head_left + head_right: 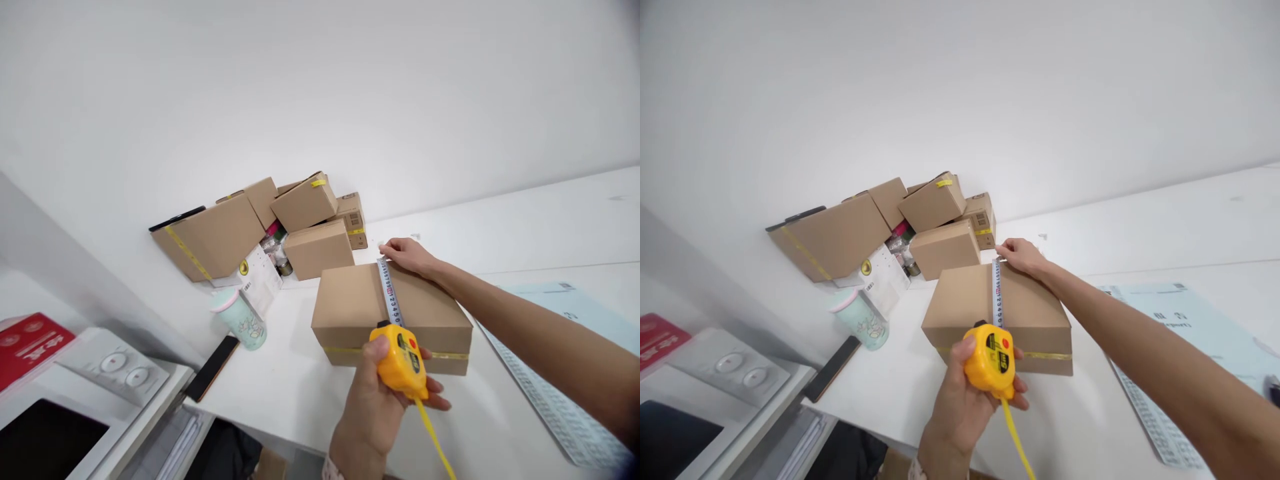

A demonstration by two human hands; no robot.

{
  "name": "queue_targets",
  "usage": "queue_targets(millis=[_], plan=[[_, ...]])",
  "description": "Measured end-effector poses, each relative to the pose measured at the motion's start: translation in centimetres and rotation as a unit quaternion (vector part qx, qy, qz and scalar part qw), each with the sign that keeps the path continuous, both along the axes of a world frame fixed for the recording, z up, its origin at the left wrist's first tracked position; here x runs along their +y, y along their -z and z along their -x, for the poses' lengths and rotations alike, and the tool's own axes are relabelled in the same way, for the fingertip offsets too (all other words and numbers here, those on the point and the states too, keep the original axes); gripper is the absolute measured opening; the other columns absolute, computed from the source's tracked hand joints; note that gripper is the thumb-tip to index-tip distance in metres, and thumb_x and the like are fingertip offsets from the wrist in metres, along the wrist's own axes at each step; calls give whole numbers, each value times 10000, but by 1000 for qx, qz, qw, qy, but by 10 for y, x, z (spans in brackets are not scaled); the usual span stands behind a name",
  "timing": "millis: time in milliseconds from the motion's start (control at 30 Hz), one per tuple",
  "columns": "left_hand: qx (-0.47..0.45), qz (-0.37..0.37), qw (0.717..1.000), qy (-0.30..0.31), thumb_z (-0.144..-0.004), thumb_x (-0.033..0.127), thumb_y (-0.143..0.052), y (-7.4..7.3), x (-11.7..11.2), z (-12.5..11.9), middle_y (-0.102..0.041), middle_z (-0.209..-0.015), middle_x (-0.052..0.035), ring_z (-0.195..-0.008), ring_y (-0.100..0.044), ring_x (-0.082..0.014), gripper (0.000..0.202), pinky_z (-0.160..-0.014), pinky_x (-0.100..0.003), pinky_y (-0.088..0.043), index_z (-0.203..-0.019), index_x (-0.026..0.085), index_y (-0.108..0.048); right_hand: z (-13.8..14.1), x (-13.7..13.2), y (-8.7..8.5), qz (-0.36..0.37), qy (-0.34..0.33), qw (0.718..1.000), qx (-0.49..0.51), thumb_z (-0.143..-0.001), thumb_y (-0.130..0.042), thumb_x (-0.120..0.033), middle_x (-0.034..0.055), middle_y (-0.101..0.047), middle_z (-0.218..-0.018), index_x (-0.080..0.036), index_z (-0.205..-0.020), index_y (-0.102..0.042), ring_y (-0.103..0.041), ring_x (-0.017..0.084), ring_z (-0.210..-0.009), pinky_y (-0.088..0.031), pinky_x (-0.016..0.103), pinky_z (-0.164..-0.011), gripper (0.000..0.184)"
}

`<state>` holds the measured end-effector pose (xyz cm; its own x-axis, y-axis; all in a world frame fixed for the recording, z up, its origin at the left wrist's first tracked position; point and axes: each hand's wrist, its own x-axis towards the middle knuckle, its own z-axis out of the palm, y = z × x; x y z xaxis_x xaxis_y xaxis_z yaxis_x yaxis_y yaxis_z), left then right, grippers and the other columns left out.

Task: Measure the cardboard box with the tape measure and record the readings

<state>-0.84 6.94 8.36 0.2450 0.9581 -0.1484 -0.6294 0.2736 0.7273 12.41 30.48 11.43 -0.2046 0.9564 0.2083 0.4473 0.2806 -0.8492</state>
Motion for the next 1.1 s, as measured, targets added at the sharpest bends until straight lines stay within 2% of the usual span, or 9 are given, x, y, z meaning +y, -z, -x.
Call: queue_targets(millis=[100,233,333,467,600,733,867,967,1100], plan=[[5,21,999,-29,-607,654,-825,-10,9,-15,-665,-932,-82,-663,-637,-183,626,-658,-382,-589,-958,155,-683,1,6,8,0,23,1000,13,-947,-506,-430,96,-765,-903,-176,-834,-687,-659,214,-820,-455,299,-733,332],[19,26,999,-41,-588,647,-844,-17,13,-24,-653,-921,-85,-649,-631,-179,636,-658,-400,-596,-938,146,-669,-1,4,11,-9,17,1000,8,-934,-515,-419,101,-779,-902,-178,-814,-714,-673,235,-853,-466,310,-764,335],[33,35,998,-40,-596,649,-830,-17,10,-22,-665,-909,-89,-637,-635,-183,639,-638,-409,-602,-945,136,-674,-3,2,11,-17,0,1000,1,-908,-549,-418,80,-778,-903,-188,-831,-726,-665,233,-863,-469,304,-752,300],[41,38,997,-47,-675,606,-780,-12,7,-18,-688,-894,-83,-622,-643,-185,545,-611,-413,-609,-950,147,-675,-4,-1,10,-16,-26,999,-26,-853,-619,-415,47,-738,-779,-196,-765,-720,-635,216,-776,-453,300,-695,256],[42,27,997,-50,-720,560,-752,-8,10,-15,-693,-896,-93,-617,-643,-180,501,-588,-390,-608,-964,127,-689,-2,2,9,-12,-15,998,-61,-857,-613,-400,39,-697,-720,-203,-700,-692,-609,202,-730,-425,300,-655,265],[46,25,998,-44,-723,582,-757,-15,14,-10,-695,-915,-104,-632,-645,-186,527,-593,-387,-603,-981,128,-687,2,7,6,-13,12,993,-113,-853,-628,-410,48,-692,-715,-214,-636,-658,-608,205,-715,-390,308,-624,294],[52,35,998,-27,-671,599,-801,-26,15,-7,-697,-902,-104,-647,-659,-194,570,-622,-399,-616,-952,118,-684,5,8,4,-11,41,986,-163,-844,-643,-391,64,-720,-769,-217,-662,-683,-636,225,-758,-373,310,-614,255],[61,39,997,-25,-643,595,-820,-21,9,-3,-703,-879,-93,-635,-667,-196,582,-608,-406,-627,-956,123,-684,6,7,3,-7,47,982,-183,-870,-625,-394,65,-742,-813,-215,-712,-706,-654,225,-776,-377,301,-608,252],[59,20,998,-10,-690,590,-786,-1,-5,7,-707,-923,-100,-647,-678,-195,563,-535,-348,-613,-994,121,-713,6,5,3,-4,50,979,-196,-892,-610,-390,65,-756,-850,-215,-750,-723,-666,227,-804,-385,298,-607,252]])
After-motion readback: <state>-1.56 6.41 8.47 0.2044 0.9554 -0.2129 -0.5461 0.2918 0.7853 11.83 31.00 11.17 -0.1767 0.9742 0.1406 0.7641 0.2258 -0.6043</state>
